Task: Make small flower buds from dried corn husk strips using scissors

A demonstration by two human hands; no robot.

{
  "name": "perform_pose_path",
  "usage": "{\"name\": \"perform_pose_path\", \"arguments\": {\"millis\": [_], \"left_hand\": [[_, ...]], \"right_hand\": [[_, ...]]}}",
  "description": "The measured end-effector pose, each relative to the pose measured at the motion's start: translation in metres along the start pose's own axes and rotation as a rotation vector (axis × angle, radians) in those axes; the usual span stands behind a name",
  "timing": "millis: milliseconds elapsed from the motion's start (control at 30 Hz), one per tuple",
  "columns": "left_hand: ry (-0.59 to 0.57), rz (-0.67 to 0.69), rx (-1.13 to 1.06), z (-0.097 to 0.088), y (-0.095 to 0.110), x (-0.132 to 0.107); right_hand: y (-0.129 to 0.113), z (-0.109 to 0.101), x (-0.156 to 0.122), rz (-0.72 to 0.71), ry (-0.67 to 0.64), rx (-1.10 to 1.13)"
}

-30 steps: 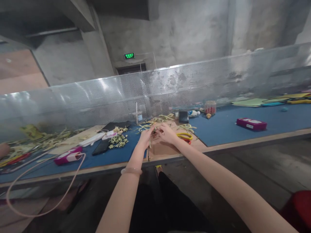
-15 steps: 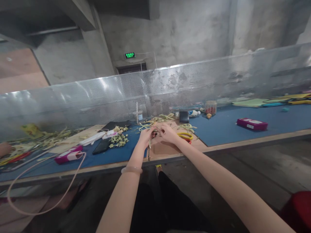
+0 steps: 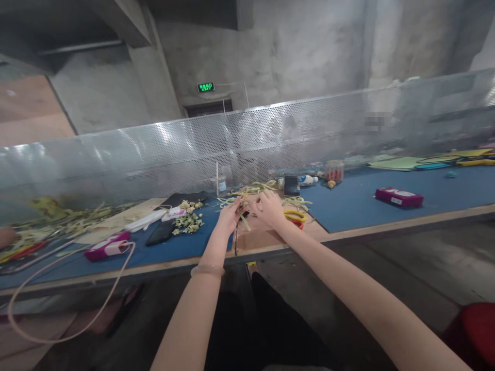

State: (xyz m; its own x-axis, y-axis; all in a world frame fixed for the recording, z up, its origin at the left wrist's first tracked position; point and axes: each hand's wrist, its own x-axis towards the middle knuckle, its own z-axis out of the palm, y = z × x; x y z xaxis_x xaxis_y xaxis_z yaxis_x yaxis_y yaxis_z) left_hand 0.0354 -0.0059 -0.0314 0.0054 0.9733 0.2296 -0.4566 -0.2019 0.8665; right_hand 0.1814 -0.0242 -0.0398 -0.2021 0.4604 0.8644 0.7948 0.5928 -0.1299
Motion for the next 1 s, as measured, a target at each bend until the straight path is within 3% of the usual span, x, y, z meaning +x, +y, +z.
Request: {"name": "perform_pose_path", "arguments": {"millis": [133,267,1000], "left_hand": [[-0.016,-0.021,-0.016,0.0,0.0,0.001],[-0.063,-0.04,-0.015,0.001,0.0,-0.001],[0.021,0.008,-0.097,-0.002,-0.003,0.002]], "right_hand": [[-0.012,0.005,-0.001,-0.184,-0.17,-0.008],[-0.014,0.015,-0.001,-0.227,-0.301,-0.019],[-0.017,0.012,-0.009,-0.144,-0.462,0.16]]}}
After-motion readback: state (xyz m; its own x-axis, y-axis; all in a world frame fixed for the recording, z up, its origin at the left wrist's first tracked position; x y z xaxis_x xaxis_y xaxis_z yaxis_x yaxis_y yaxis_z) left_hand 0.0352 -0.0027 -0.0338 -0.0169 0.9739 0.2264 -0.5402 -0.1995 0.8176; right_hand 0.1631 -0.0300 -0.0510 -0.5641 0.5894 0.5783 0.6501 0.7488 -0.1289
